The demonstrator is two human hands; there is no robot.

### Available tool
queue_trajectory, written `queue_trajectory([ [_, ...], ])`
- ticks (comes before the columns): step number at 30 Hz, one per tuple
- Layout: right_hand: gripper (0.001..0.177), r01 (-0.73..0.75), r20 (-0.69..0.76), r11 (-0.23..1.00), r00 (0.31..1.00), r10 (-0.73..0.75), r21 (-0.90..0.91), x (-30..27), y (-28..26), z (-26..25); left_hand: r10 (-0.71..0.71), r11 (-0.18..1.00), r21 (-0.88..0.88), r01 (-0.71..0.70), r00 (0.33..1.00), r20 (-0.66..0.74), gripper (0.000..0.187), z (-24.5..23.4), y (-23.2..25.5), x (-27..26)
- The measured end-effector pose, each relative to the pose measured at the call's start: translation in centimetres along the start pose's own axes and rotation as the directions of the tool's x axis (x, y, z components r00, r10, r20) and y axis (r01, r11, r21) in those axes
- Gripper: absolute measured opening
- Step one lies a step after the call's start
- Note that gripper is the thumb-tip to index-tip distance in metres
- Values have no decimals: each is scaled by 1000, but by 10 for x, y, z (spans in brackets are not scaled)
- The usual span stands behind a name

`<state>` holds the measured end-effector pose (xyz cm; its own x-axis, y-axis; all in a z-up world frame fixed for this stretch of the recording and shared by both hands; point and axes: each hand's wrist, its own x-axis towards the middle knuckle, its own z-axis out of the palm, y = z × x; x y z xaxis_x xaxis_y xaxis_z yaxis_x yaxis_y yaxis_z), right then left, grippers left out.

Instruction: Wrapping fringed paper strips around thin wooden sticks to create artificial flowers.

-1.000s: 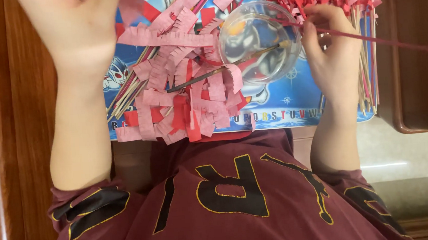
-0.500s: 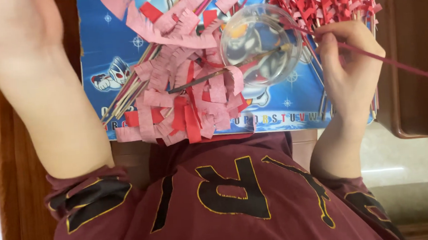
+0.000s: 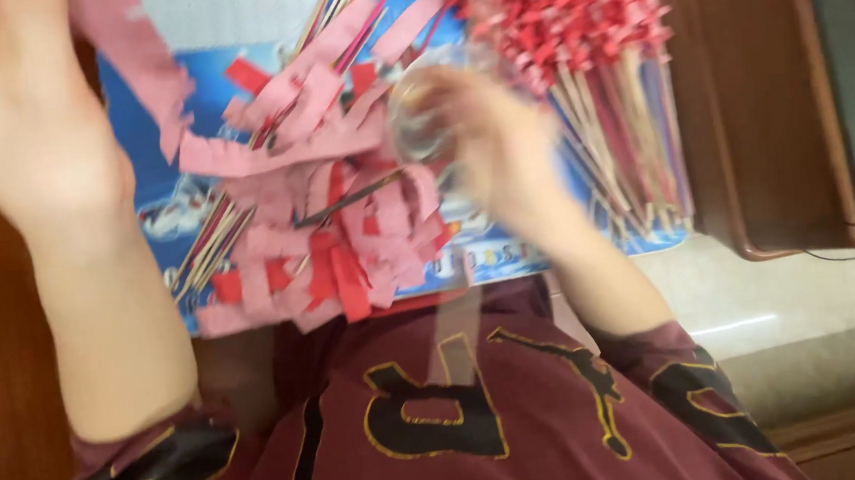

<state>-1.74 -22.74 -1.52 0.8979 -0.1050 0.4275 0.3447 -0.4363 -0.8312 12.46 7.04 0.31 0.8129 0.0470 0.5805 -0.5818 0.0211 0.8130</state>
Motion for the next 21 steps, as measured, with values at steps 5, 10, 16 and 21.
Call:
queue_trajectory([
  [5, 50, 293, 251, 941, 936, -247, -170, 44, -7, 67, -38, 996, -77, 44, 996, 85, 23, 27, 55, 4],
  [10, 56, 460, 237, 855, 881, -408, -238, 59, -28, 108, -24, 980, -193, 51, 990, 138, 25, 22, 46, 1],
  [16, 28, 441, 273, 855, 888, -371, -274, 61, -16, 125, -57, 952, -291, 90, 991, 119, 24, 25, 47, 8],
  [21, 27, 387, 306, 882, 903, -303, -269, 67, -3, 119, -105, 934, -335, 122, 992, 66, 23, 34, 54, 17],
])
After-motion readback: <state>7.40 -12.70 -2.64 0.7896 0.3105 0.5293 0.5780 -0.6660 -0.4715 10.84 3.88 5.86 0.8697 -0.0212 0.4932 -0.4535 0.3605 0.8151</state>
